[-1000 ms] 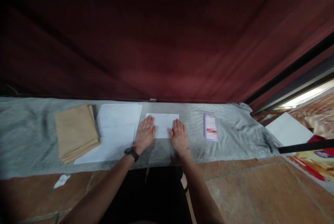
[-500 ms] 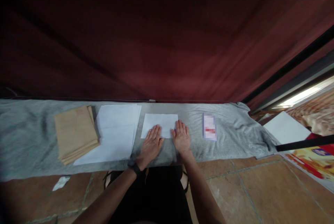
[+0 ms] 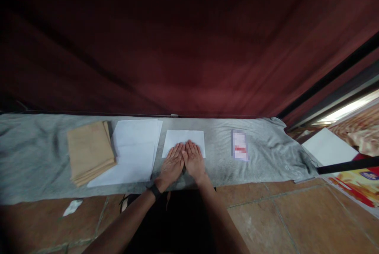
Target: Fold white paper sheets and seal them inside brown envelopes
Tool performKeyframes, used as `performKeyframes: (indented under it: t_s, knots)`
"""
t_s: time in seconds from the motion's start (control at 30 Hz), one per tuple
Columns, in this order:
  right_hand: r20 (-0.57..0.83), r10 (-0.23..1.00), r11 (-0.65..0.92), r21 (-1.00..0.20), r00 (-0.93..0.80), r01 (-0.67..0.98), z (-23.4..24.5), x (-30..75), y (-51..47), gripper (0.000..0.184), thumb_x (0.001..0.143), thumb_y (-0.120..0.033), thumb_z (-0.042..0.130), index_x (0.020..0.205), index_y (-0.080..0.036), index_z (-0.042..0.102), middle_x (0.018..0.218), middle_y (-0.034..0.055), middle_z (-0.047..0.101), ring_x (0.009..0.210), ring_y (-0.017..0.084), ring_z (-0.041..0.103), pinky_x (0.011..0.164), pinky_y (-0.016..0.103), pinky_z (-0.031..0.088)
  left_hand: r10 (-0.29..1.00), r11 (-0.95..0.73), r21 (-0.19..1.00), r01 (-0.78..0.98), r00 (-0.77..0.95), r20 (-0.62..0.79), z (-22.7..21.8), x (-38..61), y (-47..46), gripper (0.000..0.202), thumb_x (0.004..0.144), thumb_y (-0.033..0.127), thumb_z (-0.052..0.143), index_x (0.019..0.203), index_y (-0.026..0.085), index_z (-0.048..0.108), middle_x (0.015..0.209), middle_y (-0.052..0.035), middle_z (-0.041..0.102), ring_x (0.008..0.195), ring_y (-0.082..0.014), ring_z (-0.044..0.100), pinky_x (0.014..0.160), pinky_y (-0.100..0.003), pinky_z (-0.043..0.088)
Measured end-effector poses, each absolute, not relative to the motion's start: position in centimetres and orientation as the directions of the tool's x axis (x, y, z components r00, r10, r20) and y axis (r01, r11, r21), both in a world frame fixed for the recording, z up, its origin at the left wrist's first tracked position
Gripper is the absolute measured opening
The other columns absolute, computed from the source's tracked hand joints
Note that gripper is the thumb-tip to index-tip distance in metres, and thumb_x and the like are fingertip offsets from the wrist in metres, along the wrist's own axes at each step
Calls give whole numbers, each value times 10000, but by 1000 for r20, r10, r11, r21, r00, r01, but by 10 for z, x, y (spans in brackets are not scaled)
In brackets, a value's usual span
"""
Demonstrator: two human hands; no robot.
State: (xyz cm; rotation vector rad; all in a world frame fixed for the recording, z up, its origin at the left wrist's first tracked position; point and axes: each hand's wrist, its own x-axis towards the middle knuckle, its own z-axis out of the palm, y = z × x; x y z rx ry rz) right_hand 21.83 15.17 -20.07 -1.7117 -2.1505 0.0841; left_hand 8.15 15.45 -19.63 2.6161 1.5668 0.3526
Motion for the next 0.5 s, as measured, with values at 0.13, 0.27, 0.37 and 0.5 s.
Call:
performKeyframes:
  t_s: [0.13,0.27,0.37,0.5]
  knots:
    - [287,955,149,-228,-79,962,-206,247,147,536,1054,-387,327,1523,-133,377,1563,145,397,1452,267,356,1175,477,284,913,-395,201,897,358,197,-197,70,157,559,1013,277,268,1524,61,328,1594,-132,336,1507,-222,231,1236,-434,238]
    - [311,950,61,-222,12,973,-210,264,143,576,1044,-423,336,1530,-113,360,1546,173,414,1443,282,368,1166,497,287,930,-335,204,920,288,230,-198,54,161,583,1010,313,285,1522,37,323,1594,-167,316,1509,-254,220,1229,-466,249]
    - [322,946,44,-219,29,975,-213,265,143,597,1043,-431,329,1537,-95,338,1543,182,416,1444,288,367,1168,500,280,947,-268,209,941,217,238,-195,51,166,592,1010,330,283,1509,16,340,1577,-193,344,1501,-276,241,1222,-477,261]
    - [327,945,48,-215,25,975,-214,262,143,597,1044,-425,328,1535,-85,337,1554,183,397,1442,290,368,1172,495,272,943,-277,227,934,219,251,-188,68,179,579,1021,339,258,1516,51,343,1561,-170,390,1497,-254,266,1234,-467,239]
